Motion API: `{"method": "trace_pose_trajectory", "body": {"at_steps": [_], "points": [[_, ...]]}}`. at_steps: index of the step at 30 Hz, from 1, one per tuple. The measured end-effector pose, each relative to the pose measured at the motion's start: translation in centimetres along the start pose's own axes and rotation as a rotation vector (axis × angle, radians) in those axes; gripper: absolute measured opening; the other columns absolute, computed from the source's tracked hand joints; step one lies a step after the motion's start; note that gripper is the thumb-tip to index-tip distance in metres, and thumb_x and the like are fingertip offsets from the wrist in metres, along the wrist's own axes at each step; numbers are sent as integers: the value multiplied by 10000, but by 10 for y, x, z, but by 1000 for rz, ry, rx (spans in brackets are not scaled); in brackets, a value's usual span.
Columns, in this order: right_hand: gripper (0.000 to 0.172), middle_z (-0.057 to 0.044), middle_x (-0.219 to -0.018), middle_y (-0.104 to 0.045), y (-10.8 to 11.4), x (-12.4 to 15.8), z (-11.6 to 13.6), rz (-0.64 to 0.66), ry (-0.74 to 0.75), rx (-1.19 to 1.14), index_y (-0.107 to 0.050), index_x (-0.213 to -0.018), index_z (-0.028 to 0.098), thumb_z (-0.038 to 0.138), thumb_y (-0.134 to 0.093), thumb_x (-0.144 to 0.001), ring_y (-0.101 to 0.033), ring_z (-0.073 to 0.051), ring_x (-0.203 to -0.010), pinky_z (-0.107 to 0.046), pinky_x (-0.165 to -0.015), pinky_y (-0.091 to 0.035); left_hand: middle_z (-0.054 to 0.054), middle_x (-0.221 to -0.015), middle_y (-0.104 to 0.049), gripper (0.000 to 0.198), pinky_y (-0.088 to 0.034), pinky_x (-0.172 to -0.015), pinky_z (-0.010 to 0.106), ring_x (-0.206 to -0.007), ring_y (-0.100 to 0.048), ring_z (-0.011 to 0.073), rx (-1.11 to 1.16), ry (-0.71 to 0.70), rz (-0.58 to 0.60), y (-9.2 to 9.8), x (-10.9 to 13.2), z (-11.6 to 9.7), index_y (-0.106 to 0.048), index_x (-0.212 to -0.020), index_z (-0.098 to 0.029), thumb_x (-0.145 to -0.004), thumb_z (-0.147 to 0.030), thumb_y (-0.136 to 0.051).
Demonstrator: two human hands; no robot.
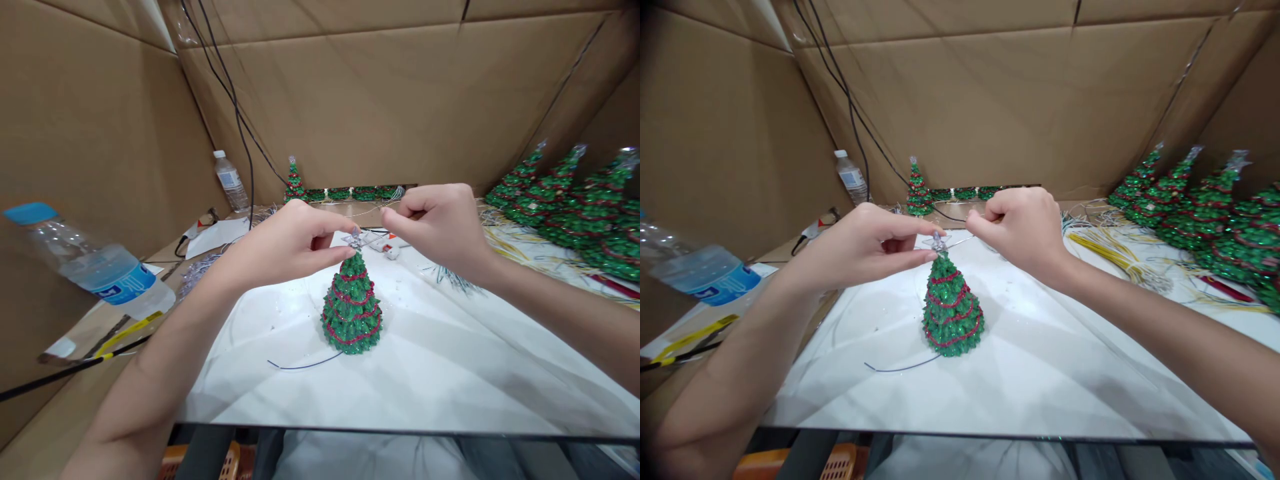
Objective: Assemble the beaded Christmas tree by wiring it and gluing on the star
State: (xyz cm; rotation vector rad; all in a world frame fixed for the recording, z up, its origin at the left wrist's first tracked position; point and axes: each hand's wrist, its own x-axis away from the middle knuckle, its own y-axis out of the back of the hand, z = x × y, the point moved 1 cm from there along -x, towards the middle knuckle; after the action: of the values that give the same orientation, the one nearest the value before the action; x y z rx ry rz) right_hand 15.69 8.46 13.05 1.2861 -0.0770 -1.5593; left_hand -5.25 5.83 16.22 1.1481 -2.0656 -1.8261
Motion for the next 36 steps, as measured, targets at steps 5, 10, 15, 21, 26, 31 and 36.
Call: {"method": "trace_pose_trajectory", "body": {"at_steps": [5,10,15,21,26,31,36], "points": [[440,40,-445,-217,-6,0,-6,150,-132,-31,-285,-411,201,295,-557,-744,-213,-74,-474,-278,-498,-198,-51,-528,-462,193,-261,-481,247,-455,-375,93,-28,2,48,0,0,0,-684,-802,-179,-891,-274,-542],[430,48,-432,-256,-8,-2,-11,322,-231,-52,-380,-416,193,365,-562,-766,-206,-58,-444,-266,-474,-179,-64,-511,-332,247,-222,-479,265,-446,-314,98,-7,6,99,0,-1,-3,-584,-692,-186,-912,-264,-503],[435,44,-412,-315,-9,-3,-12,443,-306,-77,-499,-456,176,451,-589,-782,-251,-59,-414,-268,-464,-182,-64,-520,-324,278,-233,-485,255,-447,-323,91,15,15,132,2,-2,-6,-504,-661,-182,-930,-242,-472],[161,43,-576,-469,0,-3,-23,640,-163,-320,-586,-750,188,344,-608,-780,-375,-77,-511,-232,-482,-263,-50,-516,-421,258,-231,-488,269,-449,-368,105,-18,39,153,2,-2,-6,-579,-724,-183,-937,-256,-452],[244,50,-679,-506,19,0,-34,748,82,-397,-533,-937,214,383,-663,-818,-426,-82,-575,-214,-507,-321,-60,-513,-364,259,-232,-480,265,-443,-343,100,-43,20,139,2,-2,-6,-563,-709,-182,-939,-252,-467],[302,26,-666,-514,36,-3,-28,727,170,-269,-571,-866,189,487,-618,-859,-416,-81,-559,-225,-483,-314,-62,-509,-413,227,-242,-474,249,-447,-366,95,-135,6,120,0,0,-7,-530,-689,-177,-896,-261,-566],[295,10,-639,-548,42,-4,-18,625,229,-186,-595,-812,181,471,-603,-867,-445,-83,-538,-241,-484,-326,-37,-557,-462,214,-247,-496,254,-488,-417,114,-222,36,116,-1,1,-10,-545,-742,-178,-940,-242,-497]]}}
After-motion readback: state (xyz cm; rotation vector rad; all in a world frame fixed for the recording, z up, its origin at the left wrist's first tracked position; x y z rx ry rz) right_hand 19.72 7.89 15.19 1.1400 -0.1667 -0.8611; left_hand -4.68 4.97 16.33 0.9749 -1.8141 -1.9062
